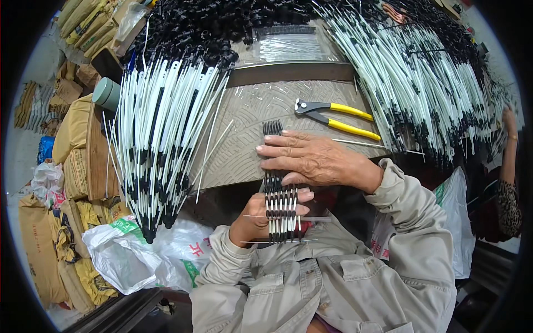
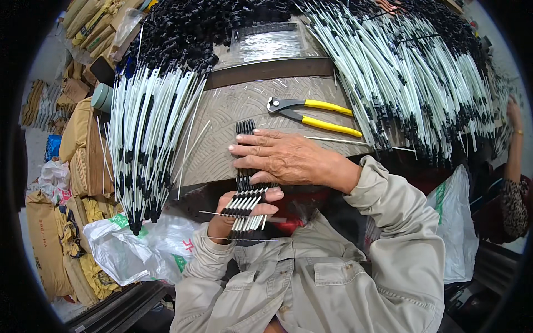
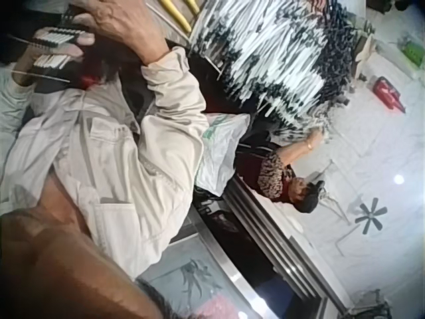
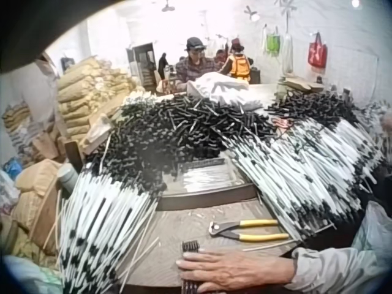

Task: Assemble small plastic components and wire bristles at a manufacturing workstation.

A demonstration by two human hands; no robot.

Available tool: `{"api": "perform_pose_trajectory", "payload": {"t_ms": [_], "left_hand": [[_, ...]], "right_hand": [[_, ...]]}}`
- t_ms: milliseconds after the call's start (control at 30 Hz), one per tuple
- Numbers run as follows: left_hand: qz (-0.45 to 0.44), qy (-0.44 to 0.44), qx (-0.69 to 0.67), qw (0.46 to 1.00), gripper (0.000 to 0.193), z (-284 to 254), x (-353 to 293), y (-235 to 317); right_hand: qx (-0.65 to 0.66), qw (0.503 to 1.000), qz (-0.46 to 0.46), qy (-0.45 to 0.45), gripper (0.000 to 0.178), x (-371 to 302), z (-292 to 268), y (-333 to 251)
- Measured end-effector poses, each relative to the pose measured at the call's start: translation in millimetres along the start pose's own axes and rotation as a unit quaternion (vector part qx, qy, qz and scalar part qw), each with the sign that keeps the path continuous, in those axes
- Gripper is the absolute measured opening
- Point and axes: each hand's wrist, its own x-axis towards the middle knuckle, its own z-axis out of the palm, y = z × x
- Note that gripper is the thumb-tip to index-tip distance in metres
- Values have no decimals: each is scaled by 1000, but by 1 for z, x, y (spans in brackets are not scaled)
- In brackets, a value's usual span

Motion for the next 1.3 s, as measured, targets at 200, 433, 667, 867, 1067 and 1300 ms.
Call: {"api": "perform_pose_trajectory", "payload": {"t_ms": [200, 433, 667, 867, 1067, 1300], "left_hand": [[24, 28, 30, 999, 35, 3, -1, -5], [13, 23, 50, 998, 36, 0, 3, 6], [21, -4, 78, 997, 38, -8, 5, 5], [26, -25, 42, 998, 41, -15, 7, 5], [46, -35, 13, 998, 36, -14, 6, 1], [-133, 64, -152, 977, 34, 12, -13, 3]], "right_hand": [[-63, 997, -1, 38, 47, -5, 4, -2], [-134, 985, -37, 100, 45, -10, 8, -5], [-69, 994, 34, 83, 60, -13, -2, -7], [-57, 997, 38, -22, 63, -8, -5, -10], [-42, 998, 16, -40, 57, -4, -2, -3], [-22, 1000, 0, 8, 50, -3, 2, -3]]}}
